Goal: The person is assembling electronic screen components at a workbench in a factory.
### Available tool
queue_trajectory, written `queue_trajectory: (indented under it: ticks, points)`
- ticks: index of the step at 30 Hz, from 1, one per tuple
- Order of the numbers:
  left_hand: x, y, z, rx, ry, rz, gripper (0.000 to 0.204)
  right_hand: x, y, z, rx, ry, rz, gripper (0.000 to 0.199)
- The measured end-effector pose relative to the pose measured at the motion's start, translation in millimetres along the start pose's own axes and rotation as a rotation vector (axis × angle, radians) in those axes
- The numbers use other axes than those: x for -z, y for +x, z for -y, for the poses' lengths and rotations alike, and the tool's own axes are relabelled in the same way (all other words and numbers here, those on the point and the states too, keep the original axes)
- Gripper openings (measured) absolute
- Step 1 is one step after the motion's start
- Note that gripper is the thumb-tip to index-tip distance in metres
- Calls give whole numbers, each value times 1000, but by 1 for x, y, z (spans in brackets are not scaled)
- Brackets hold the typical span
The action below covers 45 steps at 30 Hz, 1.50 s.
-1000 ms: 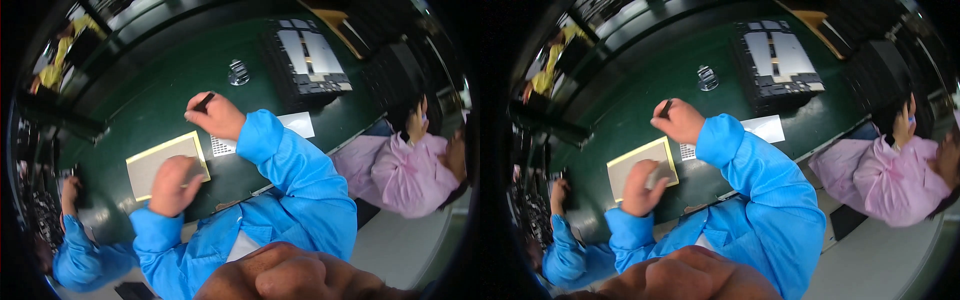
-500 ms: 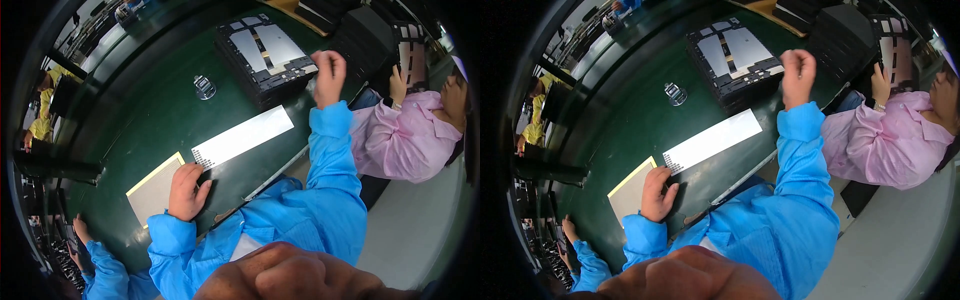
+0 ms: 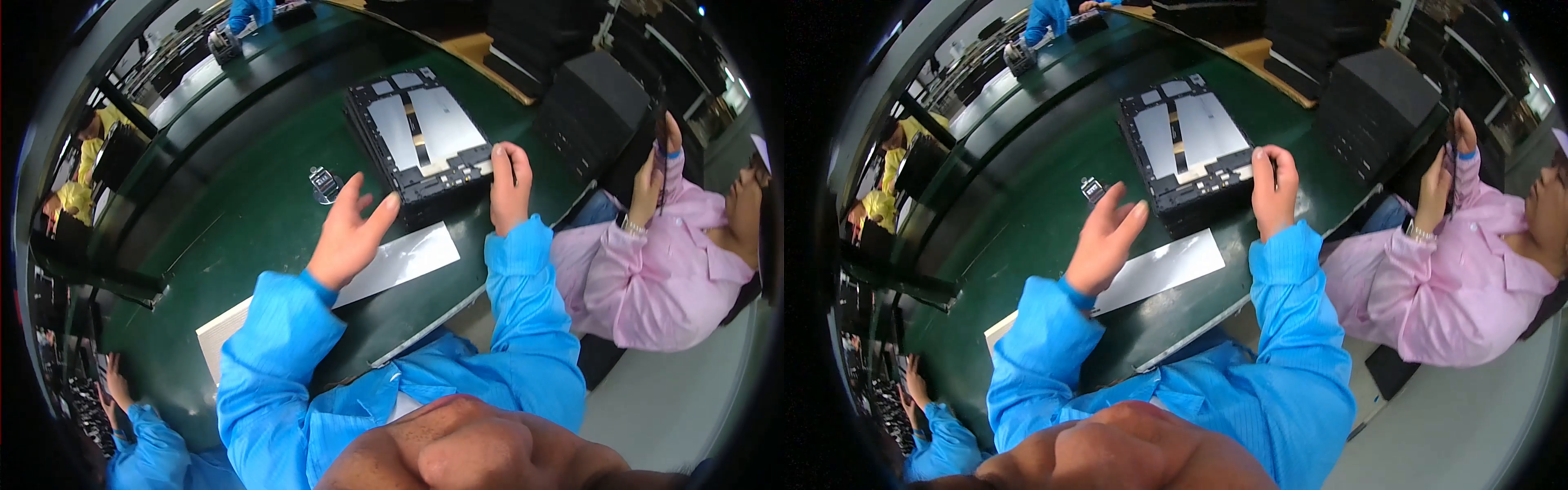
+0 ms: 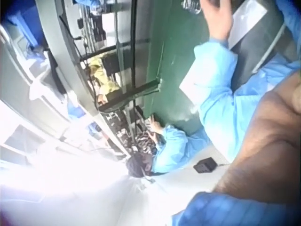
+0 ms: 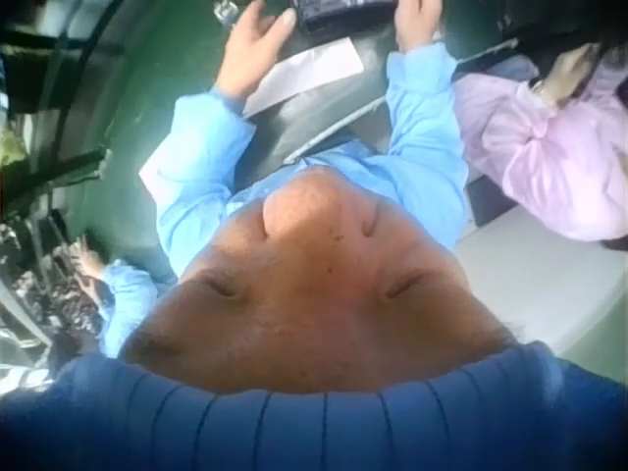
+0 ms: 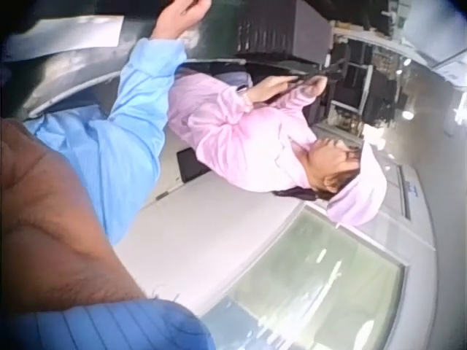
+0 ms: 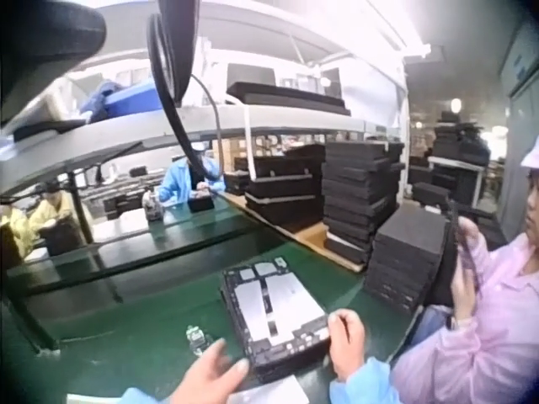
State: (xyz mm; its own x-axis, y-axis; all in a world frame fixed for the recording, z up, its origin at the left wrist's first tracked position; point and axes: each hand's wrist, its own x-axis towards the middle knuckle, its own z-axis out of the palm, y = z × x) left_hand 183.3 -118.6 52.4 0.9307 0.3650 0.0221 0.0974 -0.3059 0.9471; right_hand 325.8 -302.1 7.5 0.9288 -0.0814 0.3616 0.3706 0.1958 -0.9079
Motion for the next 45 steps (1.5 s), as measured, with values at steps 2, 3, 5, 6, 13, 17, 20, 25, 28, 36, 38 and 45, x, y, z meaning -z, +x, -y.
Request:
queue_trajectory:
  ticks: [2, 3, 5, 6, 13, 17, 20, 25, 28, 36, 38, 45]
  points:
    - [-22, 20, -13, 46, -361, 74, 76, -2, -2, -4, 13, 3, -27, 18]
    - [-35, 24, 0, -59, -161, -36, 78, -3, -3, -1, 50, -6, -36, 15]
    - [-46, 31, 21, -138, -42, -132, 82, 4, -2, -6, 34, -7, -1, 18]
    - [-45, 32, 21, -139, -47, -149, 82, 5, -3, -7, -3, -6, 23, 22]
    - [-42, 20, -1, -134, -289, -150, 74, 9, 0, -10, 103, 40, 27, 13]
    - [-42, 6, -3, -274, -308, -121, 73, 9, -8, -7, 214, 225, -38, 12]
    - [-43, -2, 7, -411, -301, -140, 75, -3, -21, 11, 211, 436, -65, 14]
    - [0, -37, -7, -465, -493, -114, 74, -31, -52, 45, 248, 452, 68, 17]
    - [52, -76, -15, -357, -668, -124, 71, -55, -71, 67, 343, 315, 342, 24]
    - [151, -108, 66, -18, -730, -405, 56, -162, -113, 35, 60, 100, 831, 27]
    - [166, -109, 83, 67, -674, -408, 46, -173, -127, 9, 53, -59, 887, 26]
    - [174, -105, 96, 74, -73, -451, 42, -176, -140, 10, 163, -186, 894, 26]
